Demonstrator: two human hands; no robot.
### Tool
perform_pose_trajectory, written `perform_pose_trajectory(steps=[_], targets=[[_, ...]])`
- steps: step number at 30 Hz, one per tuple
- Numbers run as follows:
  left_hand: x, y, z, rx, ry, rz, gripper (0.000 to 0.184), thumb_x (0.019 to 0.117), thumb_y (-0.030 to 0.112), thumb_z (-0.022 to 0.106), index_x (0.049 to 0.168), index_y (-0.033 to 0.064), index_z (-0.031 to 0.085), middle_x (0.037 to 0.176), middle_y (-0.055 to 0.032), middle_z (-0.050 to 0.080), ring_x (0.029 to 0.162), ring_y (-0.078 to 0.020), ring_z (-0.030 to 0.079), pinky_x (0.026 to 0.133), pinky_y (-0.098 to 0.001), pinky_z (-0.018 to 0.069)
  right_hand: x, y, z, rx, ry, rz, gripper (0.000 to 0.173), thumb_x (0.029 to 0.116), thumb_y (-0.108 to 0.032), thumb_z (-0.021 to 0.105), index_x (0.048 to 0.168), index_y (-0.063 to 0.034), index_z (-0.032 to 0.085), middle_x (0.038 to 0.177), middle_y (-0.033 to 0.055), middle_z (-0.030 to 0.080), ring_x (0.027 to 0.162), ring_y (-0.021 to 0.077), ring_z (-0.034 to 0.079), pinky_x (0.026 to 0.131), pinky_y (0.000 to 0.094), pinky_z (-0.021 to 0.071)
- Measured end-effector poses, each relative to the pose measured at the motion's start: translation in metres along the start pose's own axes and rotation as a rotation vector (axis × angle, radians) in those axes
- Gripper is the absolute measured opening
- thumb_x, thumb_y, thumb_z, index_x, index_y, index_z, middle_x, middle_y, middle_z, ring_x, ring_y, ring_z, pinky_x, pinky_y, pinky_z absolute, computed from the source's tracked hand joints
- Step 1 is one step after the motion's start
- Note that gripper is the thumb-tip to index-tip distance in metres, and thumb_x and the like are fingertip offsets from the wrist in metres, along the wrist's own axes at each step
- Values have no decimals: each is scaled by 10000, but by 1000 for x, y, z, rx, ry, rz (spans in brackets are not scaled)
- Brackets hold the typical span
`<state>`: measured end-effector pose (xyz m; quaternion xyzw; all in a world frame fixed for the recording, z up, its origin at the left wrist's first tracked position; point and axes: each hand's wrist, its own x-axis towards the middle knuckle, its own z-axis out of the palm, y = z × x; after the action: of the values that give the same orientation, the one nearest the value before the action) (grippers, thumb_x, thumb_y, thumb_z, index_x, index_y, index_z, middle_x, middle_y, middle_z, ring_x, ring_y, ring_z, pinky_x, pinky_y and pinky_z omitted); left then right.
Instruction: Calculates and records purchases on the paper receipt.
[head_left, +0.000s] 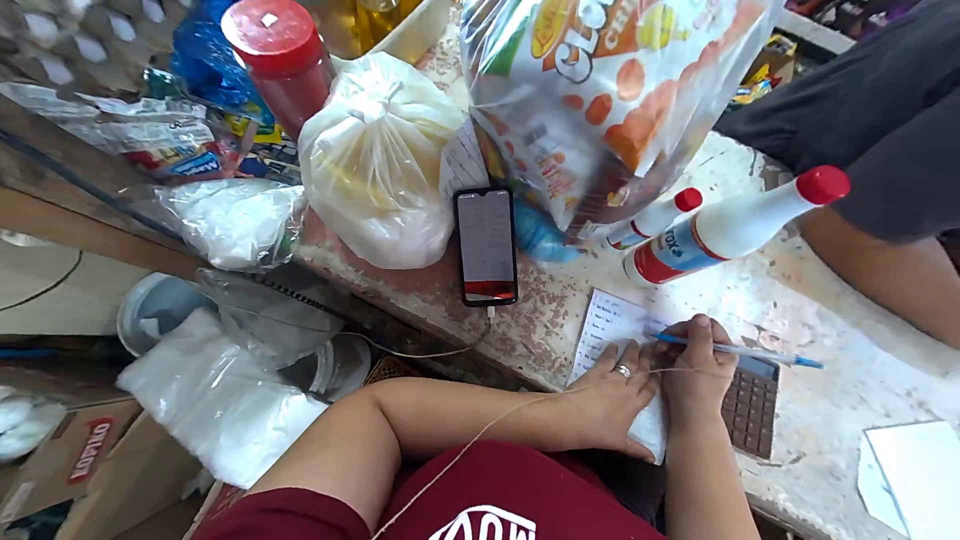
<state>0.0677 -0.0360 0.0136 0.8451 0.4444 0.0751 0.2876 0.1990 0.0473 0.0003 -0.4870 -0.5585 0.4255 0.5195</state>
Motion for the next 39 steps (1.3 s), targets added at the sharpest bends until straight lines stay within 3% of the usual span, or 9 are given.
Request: perform_pose_trajectory(steps=[4, 9, 15, 18, 20, 28, 31, 34, 39], targets=[[-1, 2, -3, 13, -15, -15, 1141, 867, 710, 624, 1585, -75, 213, 1673, -298, 137, 1569, -433, 110, 1235, -624, 125, -1, 0, -2, -42, -5, 7, 351, 1105, -243, 405, 816, -167, 590, 635, -99, 624, 507, 18, 569, 513, 186, 517], [0, 1, 0, -11, -28, -40, 1145, 864, 720, 618, 1598, -54, 203, 1685, -273, 127, 1578, -413, 83, 1239, -635, 84, -1, 2, -14, -22, -73, -48, 191, 1050, -235, 518, 962, -136, 656, 831, -88, 680, 729, 29, 648, 703, 235, 575], [3, 2, 3, 59, -29, -62, 1191, 844, 798, 551, 1603, -49, 198, 1692, -270, 90, 1587, -394, 26, 1249, -620, 52, 4, -9, -15, -116, -40, 6, 184, 1043, -223, 588, 886, -128, 576, 692, -49, 595, 556, 39, 558, 532, 209, 504], [3, 3, 1, 130, -58, -76, 1211, 841, 829, 503, 1600, -61, 186, 1684, -295, 74, 1583, -411, 37, 1247, -615, 76, 13, -3, -10, -230, -76, -43, 256, 970, -188, 689, 765, -100, 565, 618, -76, 550, 529, 2, 528, 528, 195, 477], [3, 3, 0, 157, -68, -81, 1220, 842, 842, 478, 1599, -67, 178, 1681, -305, 66, 1581, -419, 42, 1247, -613, 83, 14, -2, -7, -285, -62, -69, 308, 947, -181, 717, 708, -118, 533, 569, -93, 496, 493, -19, 462, 501, 176, 411], [1, -1, 0, 113, -35, -34, 1151, 849, 826, 492, 1603, -10, 252, 1678, -291, 126, 1573, -443, 61, 1227, -659, 95, 9, -6, -3, -405, 21, -13, 284, 950, -137, 670, 701, -80, 546, 594, -70, 513, 528, -11, 480, 536, 198, 429], [-6, -10, 1, 8, 35, 76, 962, 918, 720, 525, 1566, 26, 368, 1657, -251, 260, 1561, -437, 153, 1232, -657, 120, 6, -9, 0, -447, 19, 0, 280, 970, -156, 659, 727, -79, 545, 615, -64, 502, 542, -3, 473, 548, 207, 434], [-13, -25, 6, -44, 181, 293, 709, 984, 534, 578, 1453, 5, 525, 1549, -224, 467, 1495, -395, 364, 1224, -584, 264, 7, -4, -4, -462, 36, -12, 313, 971, -200, 666, 710, -111, 517, 604, -62, 508, 521, 18, 484, 525, 232, 442], [-23, -35, 7, -13, 191, 337, 662, 978, 474, 618, 1414, -20, 549, 1549, -227, 464, 1487, -381, 383, 1235, -536, 264, 8, -1, -1, -342, 53, -38, 329, 951, -128, 677, 688, -169, 483, 575, -122, 497, 497, -25, 491, 503, 170, 449]])
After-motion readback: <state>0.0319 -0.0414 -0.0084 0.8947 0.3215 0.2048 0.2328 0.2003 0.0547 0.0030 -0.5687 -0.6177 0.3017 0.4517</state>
